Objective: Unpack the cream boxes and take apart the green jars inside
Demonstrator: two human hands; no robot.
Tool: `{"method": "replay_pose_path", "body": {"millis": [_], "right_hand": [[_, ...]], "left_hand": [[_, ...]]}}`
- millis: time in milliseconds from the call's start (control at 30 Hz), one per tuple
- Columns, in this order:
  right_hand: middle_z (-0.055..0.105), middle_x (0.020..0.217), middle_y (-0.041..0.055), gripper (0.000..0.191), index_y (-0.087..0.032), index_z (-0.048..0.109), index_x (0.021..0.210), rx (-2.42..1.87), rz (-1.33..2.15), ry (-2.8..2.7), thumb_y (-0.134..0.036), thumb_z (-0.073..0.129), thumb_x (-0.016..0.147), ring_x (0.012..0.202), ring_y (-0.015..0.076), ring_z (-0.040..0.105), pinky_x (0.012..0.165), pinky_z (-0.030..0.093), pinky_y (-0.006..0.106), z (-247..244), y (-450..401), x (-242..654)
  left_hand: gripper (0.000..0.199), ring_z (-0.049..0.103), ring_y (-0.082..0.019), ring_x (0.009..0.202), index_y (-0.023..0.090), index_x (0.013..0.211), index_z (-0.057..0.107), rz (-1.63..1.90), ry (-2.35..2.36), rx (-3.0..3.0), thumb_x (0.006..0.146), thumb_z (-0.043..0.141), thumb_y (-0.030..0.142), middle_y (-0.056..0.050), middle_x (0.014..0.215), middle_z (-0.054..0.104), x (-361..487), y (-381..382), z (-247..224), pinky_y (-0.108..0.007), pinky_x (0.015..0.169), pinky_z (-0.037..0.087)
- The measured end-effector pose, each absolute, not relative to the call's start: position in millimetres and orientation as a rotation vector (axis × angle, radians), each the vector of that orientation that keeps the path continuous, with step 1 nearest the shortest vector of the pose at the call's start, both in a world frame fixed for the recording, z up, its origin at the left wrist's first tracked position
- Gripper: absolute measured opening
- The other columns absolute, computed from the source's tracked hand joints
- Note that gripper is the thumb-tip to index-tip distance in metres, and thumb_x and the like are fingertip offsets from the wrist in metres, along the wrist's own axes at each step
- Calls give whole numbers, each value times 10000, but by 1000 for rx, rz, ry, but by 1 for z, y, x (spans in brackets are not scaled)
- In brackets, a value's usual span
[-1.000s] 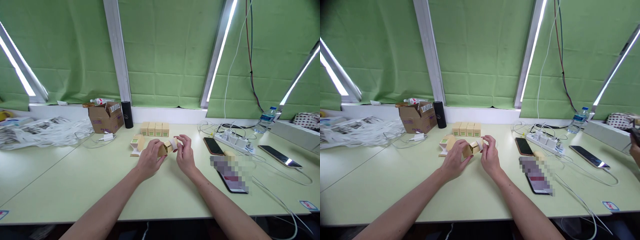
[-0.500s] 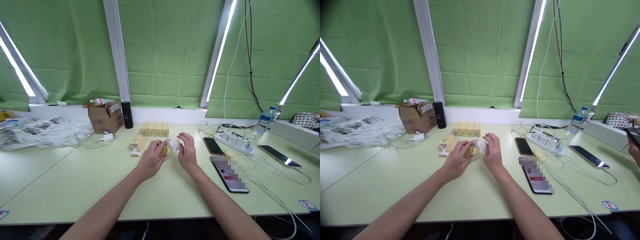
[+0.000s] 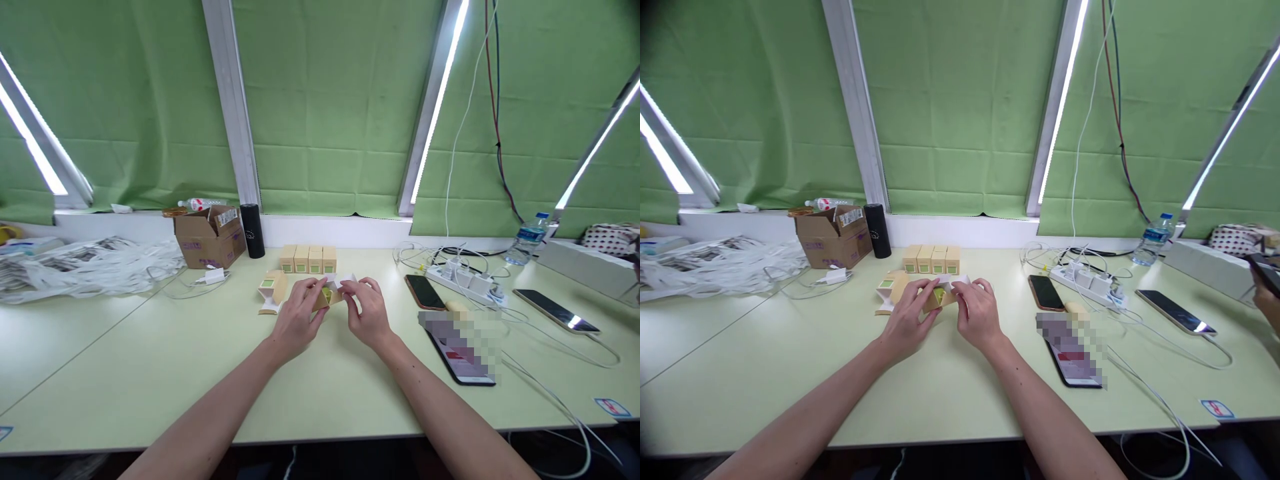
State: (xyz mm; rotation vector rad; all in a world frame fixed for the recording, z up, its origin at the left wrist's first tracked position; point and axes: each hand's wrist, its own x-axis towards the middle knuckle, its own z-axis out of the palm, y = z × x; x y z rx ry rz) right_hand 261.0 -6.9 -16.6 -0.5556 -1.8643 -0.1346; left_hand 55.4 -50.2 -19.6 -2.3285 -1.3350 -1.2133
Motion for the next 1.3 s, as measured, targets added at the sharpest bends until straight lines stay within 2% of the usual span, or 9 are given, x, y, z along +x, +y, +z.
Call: {"method": "replay_pose_path", "body": {"millis": [167, 367, 567, 733, 833, 1033, 1167, 1300], "right_hand": [[754, 794, 23, 232, -232, 651, 1151, -620, -64, -1803, -145, 521, 980, 684, 201, 664, 918, 465, 448, -14, -12, 259], [771, 826, 26, 100, -234, 703, 943, -845, 119, -1865, -290, 625, 969, 756, 207, 689, 947, 390, 444, -18, -12, 254], [775, 892, 36, 135, -235, 715, 907, -944, 342, -1806, -341, 641, 942, 822, 223, 672, 929, 400, 429, -19, -14, 248], [737, 845, 36, 150, -230, 684, 823, -873, 519, -1737, -317, 624, 929, 796, 215, 642, 827, 491, 383, -20, -14, 244], [719, 891, 52, 148, -229, 657, 842, -830, 609, -1638, -338, 617, 934, 829, 218, 641, 789, 531, 368, -22, -14, 243], [737, 1054, 87, 299, -233, 607, 931, -739, 884, -1440, -530, 625, 954, 881, 213, 693, 801, 603, 371, -26, -8, 243], [720, 941, 61, 391, -235, 573, 898, -735, 959, -1354, -618, 652, 914, 744, 184, 659, 696, 594, 347, -24, -5, 244], [658, 798, 6, 421, -235, 559, 887, -713, 1052, -1205, -626, 712, 850, 641, 157, 606, 622, 562, 329, -22, 1, 246]], "left_hand": [[676, 574, -314, 1261, 290, 1619, 314, -1196, -1295, -2259, 999, 578, 242, -154, 1315, 570, 57, -50, -18, -432, 871, 632], [661, 593, -310, 1212, 271, 1620, 300, -1083, -1202, -2207, 1011, 553, 231, -160, 1293, 579, 57, -50, -17, -439, 861, 639], [668, 588, -316, 1225, 245, 1634, 287, -933, -1078, -2197, 1012, 522, 171, -172, 1299, 596, 62, -54, -15, -451, 885, 630], [679, 605, -322, 1214, 254, 1633, 299, -904, -1030, -2160, 1002, 518, 131, -168, 1274, 619, 63, -53, -15, -457, 873, 627], [669, 604, -326, 1212, 267, 1633, 301, -927, -1066, -2140, 1009, 513, 152, -170, 1284, 618, 62, -52, -14, -474, 896, 619], [650, 595, -327, 1221, 286, 1624, 325, -974, -1138, -2101, 1012, 510, 164, -160, 1283, 612, 59, -51, -12, -470, 925, 599], [668, 583, -325, 1220, 297, 1623, 328, -1007, -1183, -2093, 1001, 532, 166, -151, 1293, 603, 57, -50, -13, -469, 938, 591], [687, 572, -322, 1215, 298, 1619, 328, -1054, -1210, -2068, 986, 557, 161, -148, 1282, 600, 56, -49, -13, -477, 951, 581]]}}
